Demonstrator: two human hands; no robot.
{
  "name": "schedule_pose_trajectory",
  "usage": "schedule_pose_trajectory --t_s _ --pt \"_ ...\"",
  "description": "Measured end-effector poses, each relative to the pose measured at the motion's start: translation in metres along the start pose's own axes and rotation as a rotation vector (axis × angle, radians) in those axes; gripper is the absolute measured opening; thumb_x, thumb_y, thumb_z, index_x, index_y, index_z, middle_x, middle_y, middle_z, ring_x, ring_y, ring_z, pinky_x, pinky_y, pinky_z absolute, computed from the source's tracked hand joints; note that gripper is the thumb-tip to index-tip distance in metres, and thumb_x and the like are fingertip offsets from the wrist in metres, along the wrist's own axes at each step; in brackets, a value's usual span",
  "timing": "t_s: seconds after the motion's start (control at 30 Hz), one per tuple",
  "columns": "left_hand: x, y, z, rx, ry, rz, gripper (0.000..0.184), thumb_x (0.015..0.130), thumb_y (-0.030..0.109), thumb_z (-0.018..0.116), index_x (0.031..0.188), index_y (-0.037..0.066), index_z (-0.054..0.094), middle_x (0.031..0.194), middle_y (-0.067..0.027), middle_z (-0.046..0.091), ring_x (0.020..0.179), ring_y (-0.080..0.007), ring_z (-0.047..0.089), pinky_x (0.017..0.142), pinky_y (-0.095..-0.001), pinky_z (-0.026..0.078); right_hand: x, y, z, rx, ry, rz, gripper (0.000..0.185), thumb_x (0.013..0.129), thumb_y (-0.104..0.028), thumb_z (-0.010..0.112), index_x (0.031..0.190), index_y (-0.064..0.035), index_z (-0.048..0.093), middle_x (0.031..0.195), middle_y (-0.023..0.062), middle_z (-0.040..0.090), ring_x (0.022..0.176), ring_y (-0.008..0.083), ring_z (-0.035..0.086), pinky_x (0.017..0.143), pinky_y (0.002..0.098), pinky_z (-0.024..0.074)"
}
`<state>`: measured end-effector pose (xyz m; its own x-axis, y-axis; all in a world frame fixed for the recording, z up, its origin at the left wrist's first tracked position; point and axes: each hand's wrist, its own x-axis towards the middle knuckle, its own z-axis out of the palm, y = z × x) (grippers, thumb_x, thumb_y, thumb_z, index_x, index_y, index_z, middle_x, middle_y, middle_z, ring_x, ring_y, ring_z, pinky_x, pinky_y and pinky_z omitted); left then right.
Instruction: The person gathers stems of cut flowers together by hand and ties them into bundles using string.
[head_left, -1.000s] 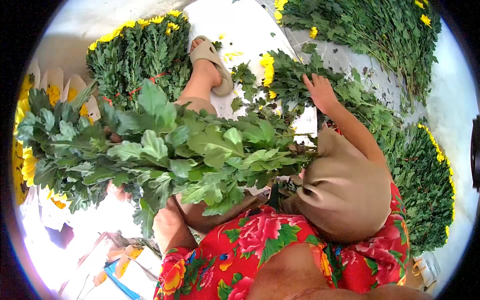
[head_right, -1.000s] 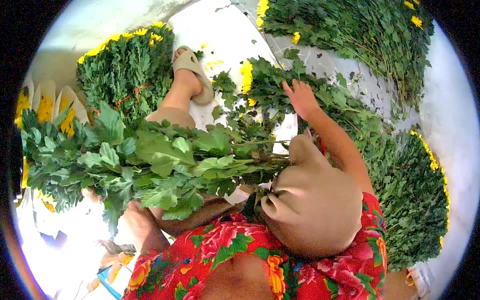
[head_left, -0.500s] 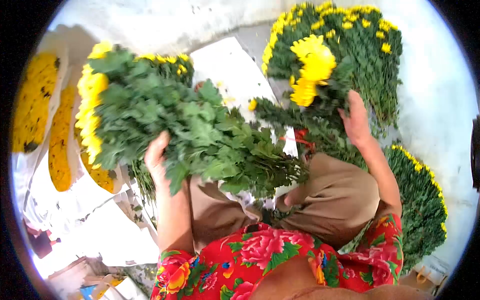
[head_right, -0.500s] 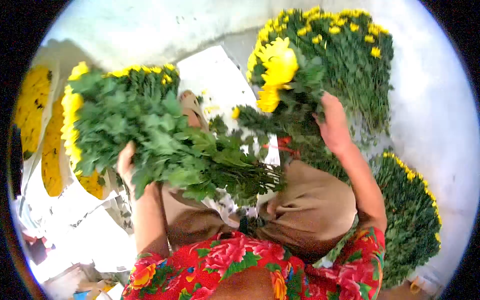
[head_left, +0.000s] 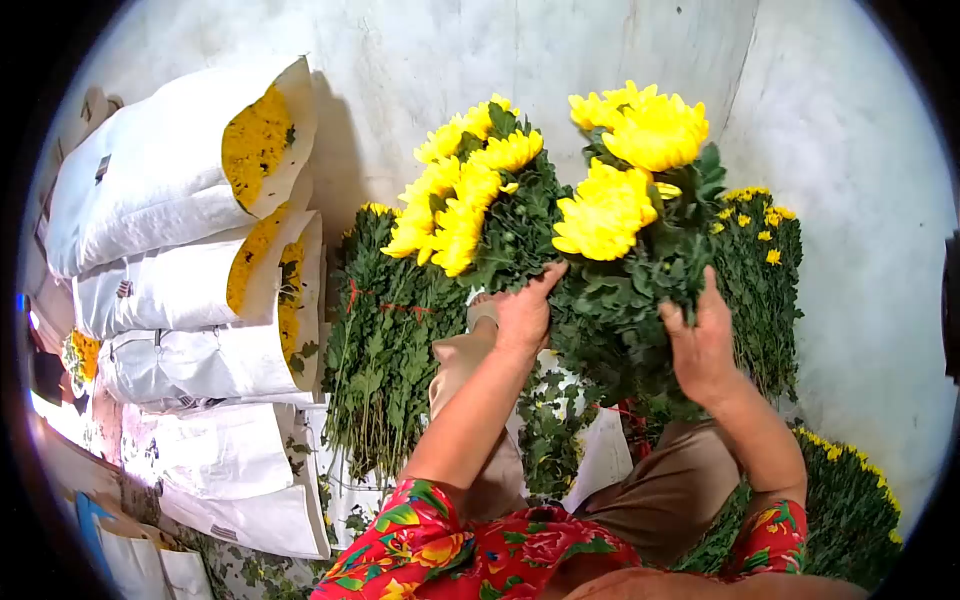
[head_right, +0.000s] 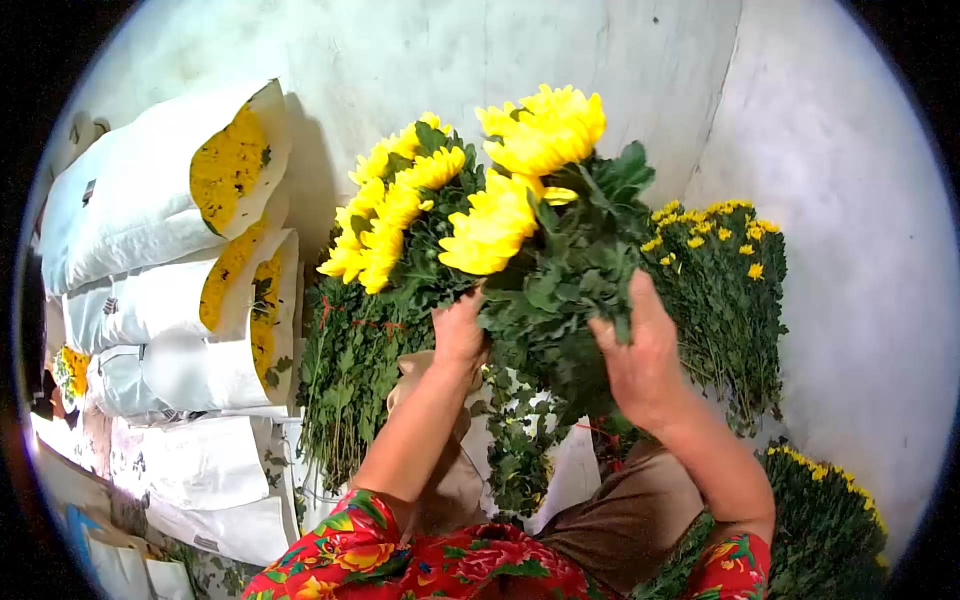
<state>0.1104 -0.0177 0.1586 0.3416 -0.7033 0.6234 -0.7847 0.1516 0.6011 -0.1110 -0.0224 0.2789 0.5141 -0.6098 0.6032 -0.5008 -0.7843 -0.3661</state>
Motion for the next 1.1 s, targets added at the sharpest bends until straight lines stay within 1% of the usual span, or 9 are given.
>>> schedule_pose_trajectory --t_s 0.23,0.37,0.47,0.63,0.77,0.83,0.93,1.0,1.1 --pt "-0.016 -0.016 0.049 -1.458 0.045 -0.129 0.039 0.09 0.015 0.057 0.129 0.01 0.055 0.131 -0.0093 0.057 0.121 -0.0287 0.054 0.104 -0.0411 0.041 -0.001 -0.023 0.041 0.07 0.161 -0.183 0.053 0.082 -0.003 0.066 0.128 0.0072 0.043 0.113 0.0267 0.054 0.098 0.0451 0.055 0.087 0.0438 0.0463" --pt "-0.023 -0.009 0.04 -1.104 -0.121 -0.038 0.049 0.101 0.032 0.045 0.144 0.01 0.038 0.143 -0.0105 0.046 0.126 -0.0265 0.049 0.112 -0.0426 0.035 0.004 -0.028 0.054 -0.057 0.167 -0.287 0.055 0.077 0.0 0.068 0.124 0.0103 0.043 0.111 0.0291 0.052 0.097 0.0471 0.052 0.086 0.0487 0.0444" --pt "-0.018 -0.005 0.048 -2.3 -0.294 -0.359 0.05 0.099 0.027 0.051 0.144 0.009 0.04 0.144 -0.0095 0.046 0.128 -0.0267 0.047 0.111 -0.0418 0.035 0.004 -0.025 0.058 -0.008 0.176 -0.283 0.054 0.078 -0.001 0.067 0.124 0.011 0.042 0.111 0.0306 0.051 0.097 0.0481 0.051 0.086 0.0508 0.0434" --pt "-0.015 0.0 0.01 -1.217 -0.187 -0.152 0.053 0.086 0.013 0.068 0.135 0.003 0.05 0.139 -0.01 0.051 0.124 -0.0269 0.051 0.106 -0.0374 0.039 0.001 -0.017 0.058 0.026 0.18 -0.283 0.053 0.08 -0.002 0.064 0.126 0.011 0.041 0.11 0.0309 0.051 0.097 0.0487 0.051 0.086 0.0506 0.0436" --pt "-0.006 0.031 -0.041 -1.215 -0.371 -0.057 0.053 0.082 0.023 0.075 0.127 0.003 0.055 0.119 -0.0094 0.062 0.112 -0.0232 0.056 0.1 -0.0361 0.043 0.004 -0.012 0.065 -0.001 0.17 -0.261 0.048 0.083 -0.006 0.059 0.126 0.0102 0.042 0.109 0.0297 0.051 0.094 0.0478 0.051 0.084 0.0515 0.0432" --pt "0.005 0.045 -0.055 -0.662 -0.521 0.035 0.055 0.08 0.026 0.077 0.125 0.002 0.057 0.12 -0.0104 0.061 0.111 -0.0218 0.056 0.098 -0.0355 0.044 0.002 -0.015 0.069 -0.005 0.165 -0.287 0.046 0.084 -0.007 0.056 0.125 0.0097 0.043 0.108 0.0291 0.051 0.093 0.0472 0.051 0.083 0.0516 0.0431" --pt "0.01 0.042 -0.044 -0.882 -0.394 0.103 0.051 0.08 0.027 0.078 0.122 0.002 0.06 0.12 -0.0113 0.063 0.11 -0.0215 0.057 0.096 -0.0363 0.046 0.004 -0.018 0.075 -0.045 0.309 -0.271 0.036 0.079 -0.006 0.05 0.112 0.0079 0.051 0.103 0.0261 0.052 0.092 0.0437 0.051 0.085 0.0493 0.0427" --pt "0.021 0.067 -0.049 -1.287 -0.42 -0.05 0.048 0.077 0.02 0.08 0.118 0.002 0.063 0.116 -0.0101 0.066 0.107 -0.0204 0.06 0.096 -0.0362 0.047 -0.004 -0.001 0.068 -0.051 0.176 0.051 0.041 0.077 -0.004 0.049 0.116 0.009 0.05 0.107 0.0226 0.055 0.101 0.0412 0.051 0.096 0.0468 0.0393" --pt "0.048 0.116 -0.087 -1.054 -0.359 0.267 0.063 0.069 0.018 0.081 0.124 -0.001 0.057 0.123 -0.0126 0.062 0.115 -0.023 0.056 0.1 -0.0391 0.044 -0.025 0.009 0.068 0.017 0.118 0.043 0.041 0.08 -0.009 0.048 0.117 0.0079 0.051 0.108 0.0235 0.055 0.102 0.0413 0.052 0.096 0.0469 0.0398"
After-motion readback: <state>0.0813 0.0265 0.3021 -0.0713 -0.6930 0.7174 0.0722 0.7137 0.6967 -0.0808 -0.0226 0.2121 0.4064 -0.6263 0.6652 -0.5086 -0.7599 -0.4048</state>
